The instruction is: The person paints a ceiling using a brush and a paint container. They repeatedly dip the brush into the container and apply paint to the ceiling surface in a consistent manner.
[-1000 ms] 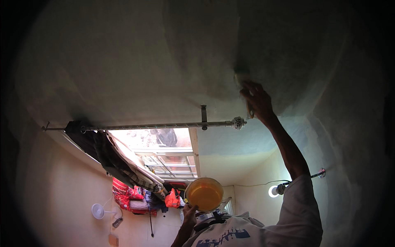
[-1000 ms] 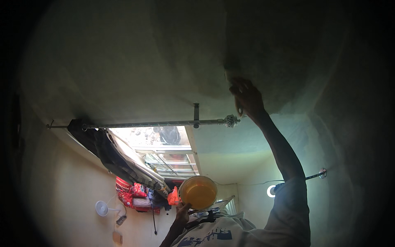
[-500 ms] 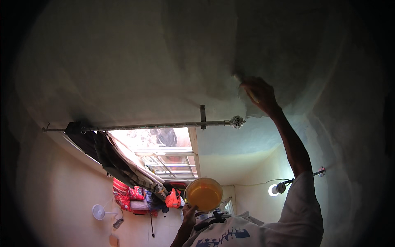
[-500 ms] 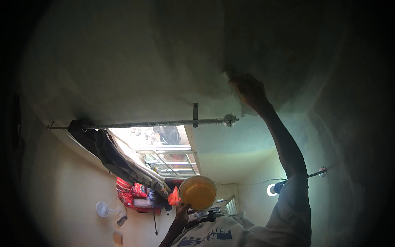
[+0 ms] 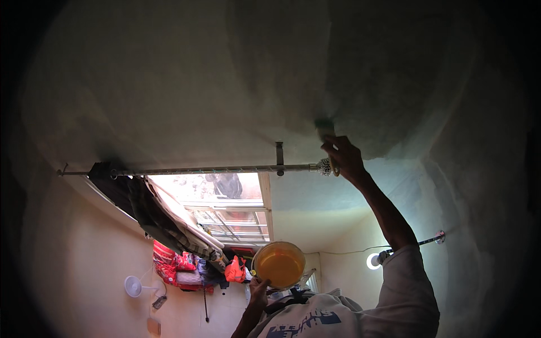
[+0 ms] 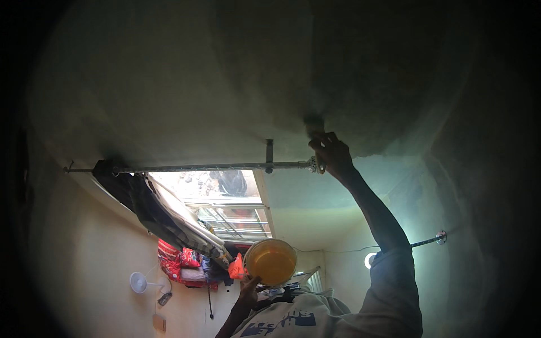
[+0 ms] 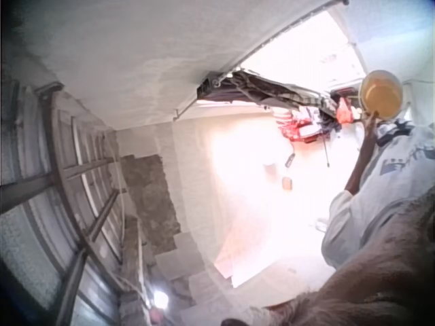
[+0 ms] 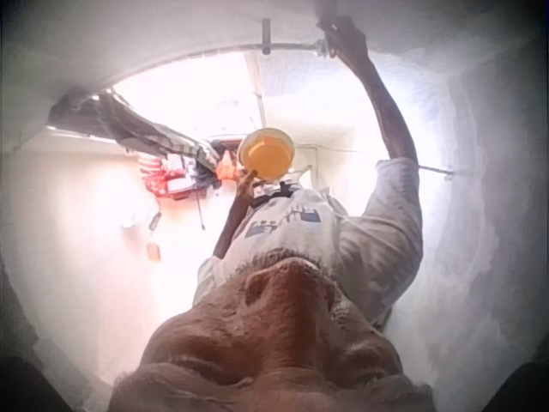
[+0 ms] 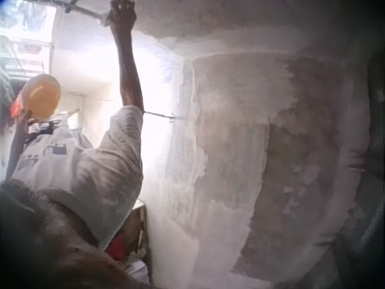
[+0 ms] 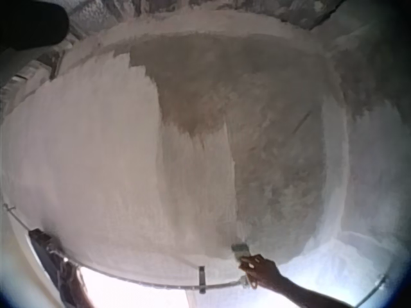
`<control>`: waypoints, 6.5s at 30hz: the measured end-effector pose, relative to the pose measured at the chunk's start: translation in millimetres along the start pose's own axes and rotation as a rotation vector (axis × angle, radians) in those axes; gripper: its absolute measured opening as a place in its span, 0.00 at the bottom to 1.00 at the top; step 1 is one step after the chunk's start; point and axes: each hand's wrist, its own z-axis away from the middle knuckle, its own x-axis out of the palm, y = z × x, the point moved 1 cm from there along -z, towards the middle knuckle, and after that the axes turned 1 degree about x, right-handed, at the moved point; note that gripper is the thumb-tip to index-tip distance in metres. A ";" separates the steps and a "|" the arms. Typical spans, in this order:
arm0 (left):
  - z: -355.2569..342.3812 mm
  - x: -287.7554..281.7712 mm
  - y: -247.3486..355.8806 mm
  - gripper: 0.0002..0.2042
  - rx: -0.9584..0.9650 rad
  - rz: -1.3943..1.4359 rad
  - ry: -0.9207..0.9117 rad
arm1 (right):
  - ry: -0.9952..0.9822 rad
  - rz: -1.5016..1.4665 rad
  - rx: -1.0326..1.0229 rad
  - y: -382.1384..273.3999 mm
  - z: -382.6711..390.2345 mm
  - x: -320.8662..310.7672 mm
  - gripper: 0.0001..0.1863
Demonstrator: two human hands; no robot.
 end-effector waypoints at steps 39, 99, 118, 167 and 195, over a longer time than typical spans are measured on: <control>1.1 1.0 4.7 0.11 -0.016 0.007 0.002 | -0.161 -0.099 0.079 23.3 -18.7 -32.5 0.11; -1.3 2.6 3.5 0.09 -0.001 0.026 -0.055 | 0.125 0.079 -0.258 26.7 -164.4 -119.3 0.13; 2.8 -2.0 4.2 0.08 -0.018 0.028 -0.008 | 0.074 0.210 -0.230 -8.8 -117.0 -68.0 0.23; -10.1 33.9 -1.3 0.16 0.008 -0.162 -0.159 | -0.282 -0.571 0.225 -237.3 217.5 24.3 0.17; 7.9 50.7 2.8 0.15 0.016 0.159 -0.245 | -0.526 -0.750 0.688 -223.2 186.1 -22.7 0.12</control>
